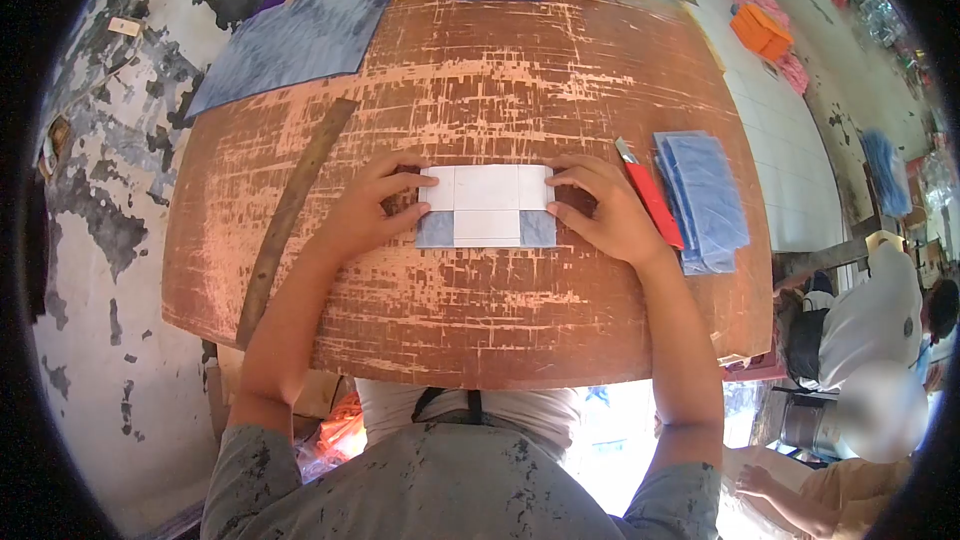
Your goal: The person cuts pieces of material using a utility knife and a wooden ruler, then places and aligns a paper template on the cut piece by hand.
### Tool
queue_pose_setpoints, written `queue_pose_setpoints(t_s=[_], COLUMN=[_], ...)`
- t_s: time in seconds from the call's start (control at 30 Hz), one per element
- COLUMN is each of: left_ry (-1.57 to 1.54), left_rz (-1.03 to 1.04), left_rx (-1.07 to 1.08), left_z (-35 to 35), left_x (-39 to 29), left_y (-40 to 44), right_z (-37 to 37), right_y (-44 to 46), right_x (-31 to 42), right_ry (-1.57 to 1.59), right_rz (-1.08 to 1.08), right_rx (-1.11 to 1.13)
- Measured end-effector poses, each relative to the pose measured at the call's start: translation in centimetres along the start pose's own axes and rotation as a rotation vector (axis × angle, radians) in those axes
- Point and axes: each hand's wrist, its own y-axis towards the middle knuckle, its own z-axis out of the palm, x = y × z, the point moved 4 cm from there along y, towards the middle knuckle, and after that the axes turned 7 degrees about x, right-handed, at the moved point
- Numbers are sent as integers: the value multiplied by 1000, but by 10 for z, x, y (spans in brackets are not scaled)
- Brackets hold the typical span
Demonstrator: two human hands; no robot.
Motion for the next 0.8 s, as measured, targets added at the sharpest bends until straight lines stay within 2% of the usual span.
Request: queue_pose_setpoints(t_s=[0.23, 0.3, 0.8], left_ry=[43, -29, -11], left_rz=[23, -49, -9], left_rx=[-1, 16, 13], left_z=[-1, -1, 0], left_x=[-3, -3, -1], left_y=[-1, -1, -2], right_z=[-1, -2, 0], right_y=[-1, -2, -2], right_x=[0, -1, -4], right_ry=[-4, 19, -12], right_rz=[1, 0, 22], right_rx=[9, -3, 9])
